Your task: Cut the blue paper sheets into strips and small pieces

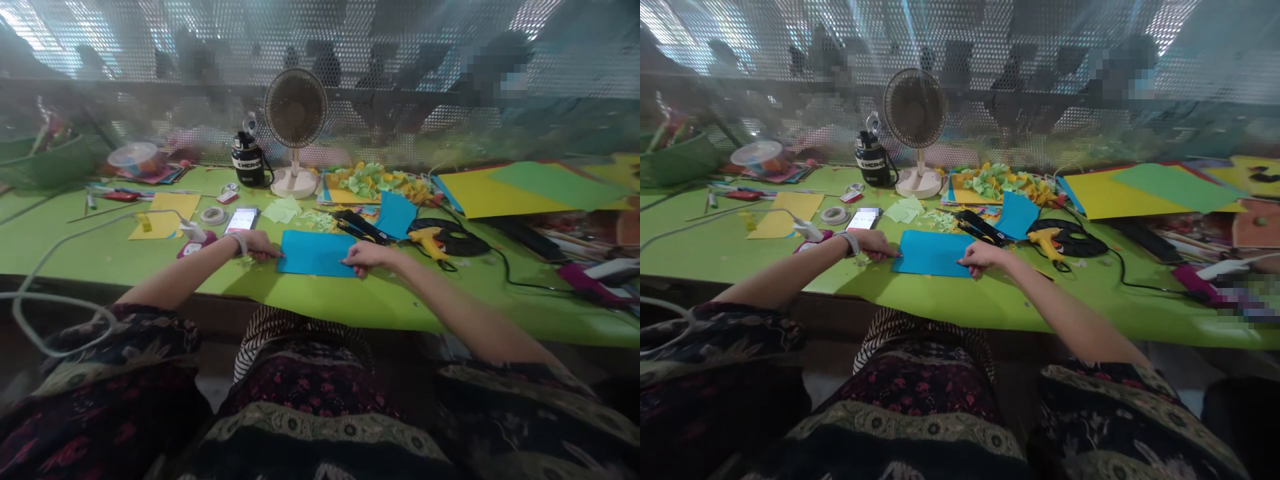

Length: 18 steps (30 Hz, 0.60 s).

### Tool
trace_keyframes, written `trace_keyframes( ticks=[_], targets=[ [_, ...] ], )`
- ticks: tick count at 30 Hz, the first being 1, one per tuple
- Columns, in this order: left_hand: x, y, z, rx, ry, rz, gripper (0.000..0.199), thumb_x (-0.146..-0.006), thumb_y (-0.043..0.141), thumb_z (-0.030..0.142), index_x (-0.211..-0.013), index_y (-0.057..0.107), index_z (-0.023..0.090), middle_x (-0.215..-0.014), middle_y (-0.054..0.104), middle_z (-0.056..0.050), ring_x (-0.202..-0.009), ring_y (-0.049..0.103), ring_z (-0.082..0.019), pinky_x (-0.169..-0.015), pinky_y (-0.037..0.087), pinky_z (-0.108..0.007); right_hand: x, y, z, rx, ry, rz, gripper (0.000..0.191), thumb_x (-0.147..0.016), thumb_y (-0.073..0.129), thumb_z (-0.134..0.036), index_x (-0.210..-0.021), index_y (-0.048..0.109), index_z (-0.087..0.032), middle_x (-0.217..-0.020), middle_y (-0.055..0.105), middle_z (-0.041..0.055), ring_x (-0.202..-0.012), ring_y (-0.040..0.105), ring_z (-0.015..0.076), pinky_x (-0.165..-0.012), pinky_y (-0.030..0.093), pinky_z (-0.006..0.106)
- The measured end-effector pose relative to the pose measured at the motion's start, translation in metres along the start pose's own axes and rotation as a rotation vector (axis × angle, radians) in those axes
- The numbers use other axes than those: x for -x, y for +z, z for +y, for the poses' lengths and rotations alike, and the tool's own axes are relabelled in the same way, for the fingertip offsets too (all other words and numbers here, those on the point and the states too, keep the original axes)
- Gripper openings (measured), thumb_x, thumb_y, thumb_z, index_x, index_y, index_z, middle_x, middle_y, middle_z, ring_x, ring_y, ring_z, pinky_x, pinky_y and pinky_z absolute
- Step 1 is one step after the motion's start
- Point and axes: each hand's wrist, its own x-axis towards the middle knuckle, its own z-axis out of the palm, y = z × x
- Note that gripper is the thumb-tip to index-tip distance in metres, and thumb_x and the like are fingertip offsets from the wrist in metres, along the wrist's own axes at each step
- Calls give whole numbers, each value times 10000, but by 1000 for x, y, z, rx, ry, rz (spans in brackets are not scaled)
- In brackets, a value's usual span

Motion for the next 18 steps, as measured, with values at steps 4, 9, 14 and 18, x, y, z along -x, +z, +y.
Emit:
trace_keyframes(
  ticks=[4,9,14,18],
  targets=[
    [3,-12,-24,11,-3,42,568,-484,914,669,-479,635,174,-523,610,-97,-449,485,-132,-490,351,-296,2,1,1,40,-57,24,430,-796,846,-471,-657,547,-195,-604,683,27,-552,672,153,-568,530,267],
    [2,-11,-11,99,185,262,554,-549,845,710,-620,681,185,-644,698,-89,-613,638,-197,-605,479,-319,-4,-14,0,287,-256,386,258,-849,775,-444,-848,665,-211,-905,774,61,-855,719,216,-734,528,300],
    [-9,3,15,-69,403,511,657,-585,819,690,-998,747,185,-981,758,-111,-885,695,-260,-763,521,-328,-23,-31,5,532,-269,499,343,-848,775,-403,-1108,687,-198,-1194,721,125,-1062,669,276,-822,503,339],
    [-20,11,22,-222,475,519,894,-597,802,710,-1284,672,152,-1275,665,-175,-1101,660,-328,-939,509,-380,-30,-29,10,648,-264,468,469,-841,777,-450,-1220,664,-198,-1213,688,150,-1094,644,317,-774,488,330]
  ],
)
